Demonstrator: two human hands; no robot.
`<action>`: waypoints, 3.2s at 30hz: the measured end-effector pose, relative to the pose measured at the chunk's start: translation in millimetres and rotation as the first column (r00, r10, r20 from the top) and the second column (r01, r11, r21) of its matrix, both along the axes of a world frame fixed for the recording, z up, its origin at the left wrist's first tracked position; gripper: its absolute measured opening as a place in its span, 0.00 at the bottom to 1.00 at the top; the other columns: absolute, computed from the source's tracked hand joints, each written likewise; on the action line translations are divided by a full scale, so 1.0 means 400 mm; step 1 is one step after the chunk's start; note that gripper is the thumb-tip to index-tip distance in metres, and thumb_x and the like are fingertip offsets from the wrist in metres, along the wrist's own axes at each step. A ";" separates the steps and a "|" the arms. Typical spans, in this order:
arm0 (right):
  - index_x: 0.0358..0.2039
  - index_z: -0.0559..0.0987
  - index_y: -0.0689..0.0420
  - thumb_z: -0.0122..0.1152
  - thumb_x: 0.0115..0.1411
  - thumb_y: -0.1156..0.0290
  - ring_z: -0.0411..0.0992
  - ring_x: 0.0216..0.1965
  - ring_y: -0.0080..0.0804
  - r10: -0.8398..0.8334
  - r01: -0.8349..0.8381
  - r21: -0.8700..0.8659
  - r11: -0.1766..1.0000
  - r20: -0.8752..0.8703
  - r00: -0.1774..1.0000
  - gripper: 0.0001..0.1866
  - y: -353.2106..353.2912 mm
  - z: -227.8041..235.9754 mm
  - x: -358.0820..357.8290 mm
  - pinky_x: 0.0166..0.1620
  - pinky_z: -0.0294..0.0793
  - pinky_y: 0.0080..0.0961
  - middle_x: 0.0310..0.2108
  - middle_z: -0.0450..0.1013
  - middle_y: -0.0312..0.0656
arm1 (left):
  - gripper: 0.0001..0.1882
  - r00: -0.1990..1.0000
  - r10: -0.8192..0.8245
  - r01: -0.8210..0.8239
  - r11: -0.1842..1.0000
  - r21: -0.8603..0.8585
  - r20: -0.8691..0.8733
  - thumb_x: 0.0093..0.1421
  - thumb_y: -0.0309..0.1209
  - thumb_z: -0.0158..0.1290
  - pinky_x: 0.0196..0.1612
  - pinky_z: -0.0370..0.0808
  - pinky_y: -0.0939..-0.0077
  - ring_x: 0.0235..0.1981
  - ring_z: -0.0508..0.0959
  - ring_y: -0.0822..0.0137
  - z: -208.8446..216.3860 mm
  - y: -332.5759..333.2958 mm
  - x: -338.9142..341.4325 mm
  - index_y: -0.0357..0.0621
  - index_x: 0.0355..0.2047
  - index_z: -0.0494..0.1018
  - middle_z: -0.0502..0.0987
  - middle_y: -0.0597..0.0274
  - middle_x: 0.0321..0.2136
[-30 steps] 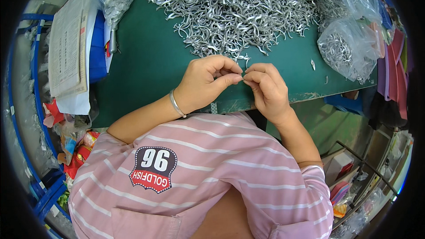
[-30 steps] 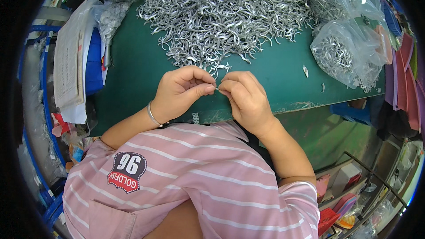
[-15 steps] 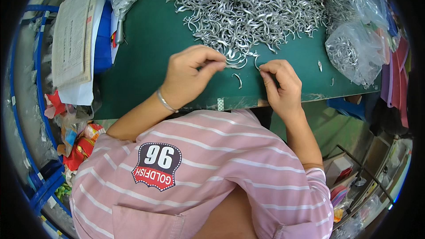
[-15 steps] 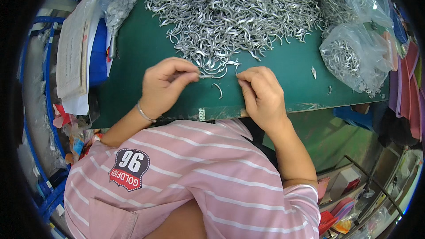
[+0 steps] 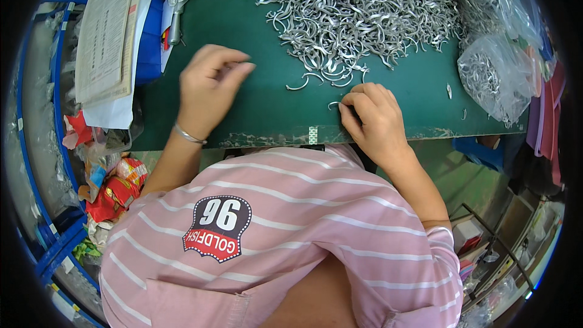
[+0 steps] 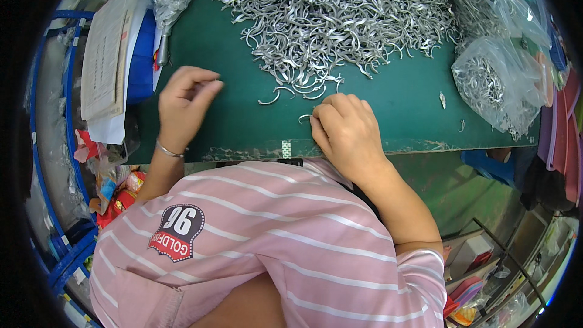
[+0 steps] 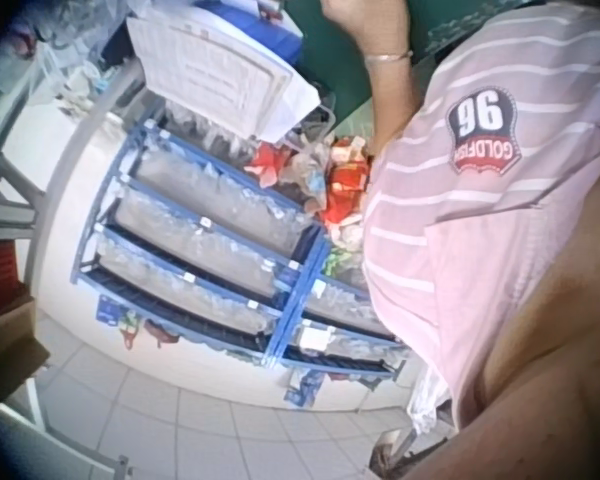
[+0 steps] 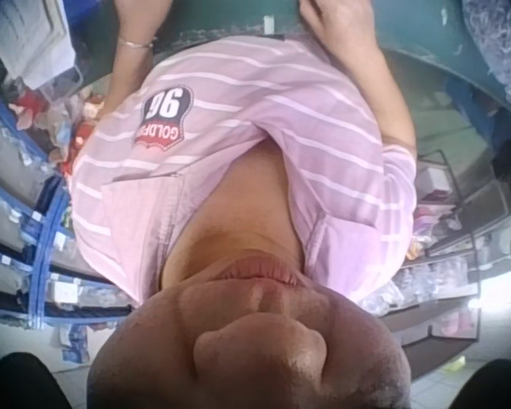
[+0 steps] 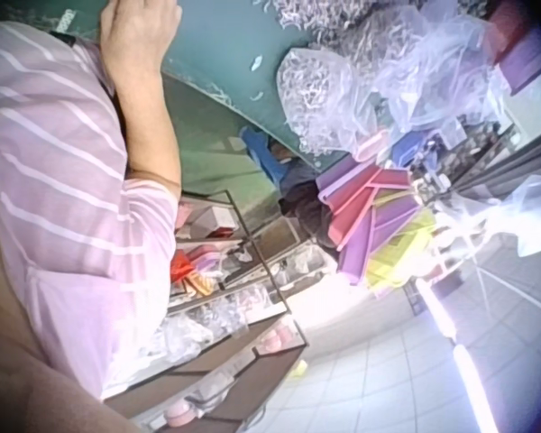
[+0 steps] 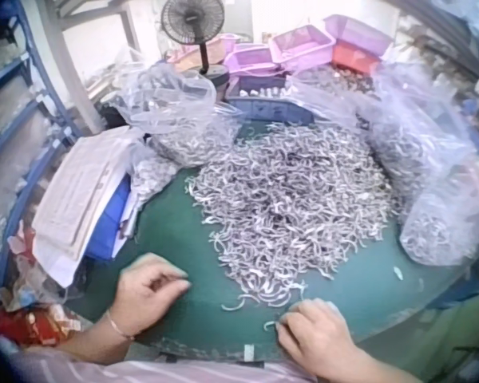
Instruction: The person sorts through a large pile of small, curved metal hooks on a green table, picking them up and organizing them into smaller groups or plastic bags.
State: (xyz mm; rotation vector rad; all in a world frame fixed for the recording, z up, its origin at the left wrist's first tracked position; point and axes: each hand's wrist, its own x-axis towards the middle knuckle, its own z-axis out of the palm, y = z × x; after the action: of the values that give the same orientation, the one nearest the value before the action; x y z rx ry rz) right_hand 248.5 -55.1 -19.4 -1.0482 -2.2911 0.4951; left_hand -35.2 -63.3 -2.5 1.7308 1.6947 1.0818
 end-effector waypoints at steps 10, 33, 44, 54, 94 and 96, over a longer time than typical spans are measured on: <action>0.34 0.72 0.60 0.65 0.48 0.88 0.75 0.32 0.38 0.053 -0.102 -0.080 0.992 -0.467 0.883 0.15 -0.022 0.026 -0.038 0.34 0.75 0.27 0.31 0.74 0.45 | 0.07 0.805 -0.527 0.576 0.804 -0.146 0.274 0.52 0.25 0.63 0.31 0.74 0.78 0.28 0.78 0.70 0.007 0.014 0.160 0.39 0.33 0.81 0.80 0.61 0.29; 0.31 0.79 0.57 0.67 0.48 0.79 0.68 0.31 0.38 -0.010 0.025 0.081 0.996 -0.176 0.984 0.09 0.048 -0.018 -0.078 0.34 0.64 0.33 0.29 0.72 0.38 | 0.05 0.947 -0.069 0.086 0.995 0.041 -0.312 0.51 0.17 0.60 0.29 0.73 0.80 0.25 0.76 0.70 -0.008 0.004 -0.085 0.35 0.28 0.76 0.76 0.60 0.30; 0.30 0.78 0.57 0.66 0.48 0.80 0.71 0.32 0.38 -0.050 0.080 0.176 0.981 -0.169 0.984 0.08 0.040 -0.019 -0.103 0.37 0.66 0.33 0.30 0.73 0.38 | 0.09 0.957 -0.263 0.276 0.956 -0.104 0.120 0.51 0.21 0.64 0.27 0.70 0.85 0.25 0.73 0.78 0.012 0.002 0.084 0.37 0.33 0.79 0.77 0.63 0.30; 0.32 0.78 0.62 0.66 0.44 0.87 0.75 0.31 0.43 0.167 -0.115 0.147 0.982 -0.415 0.894 0.13 0.008 -0.010 -0.077 0.35 0.75 0.30 0.32 0.76 0.44 | 0.07 0.895 -0.357 0.392 0.915 -0.089 0.268 0.51 0.21 0.64 0.30 0.73 0.81 0.27 0.78 0.72 0.021 -0.007 0.113 0.37 0.31 0.78 0.79 0.60 0.29; 0.34 0.78 0.62 0.61 0.48 0.87 0.72 0.29 0.41 0.137 -0.195 -0.153 0.969 -0.327 0.935 0.12 -0.035 -0.008 -0.014 0.32 0.72 0.30 0.32 0.73 0.45 | 0.07 0.791 -0.612 0.608 0.789 0.085 0.019 0.50 0.24 0.64 0.31 0.74 0.72 0.29 0.77 0.60 -0.018 -0.011 0.119 0.41 0.31 0.79 0.77 0.59 0.28; 0.34 0.78 0.63 0.62 0.51 0.86 0.73 0.30 0.40 0.058 -0.181 -0.299 0.937 -0.379 0.924 0.09 -0.037 0.002 -0.018 0.33 0.73 0.28 0.31 0.73 0.46 | 0.07 0.803 -0.592 0.589 0.806 0.059 0.067 0.50 0.24 0.64 0.30 0.73 0.73 0.28 0.77 0.62 -0.016 -0.011 0.119 0.41 0.31 0.79 0.77 0.59 0.28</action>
State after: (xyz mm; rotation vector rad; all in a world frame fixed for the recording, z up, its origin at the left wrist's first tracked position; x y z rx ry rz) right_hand 241.2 -70.0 -18.5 -0.8743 -1.9845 1.0623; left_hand 12.6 -67.7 -8.8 2.0086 0.9627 0.8660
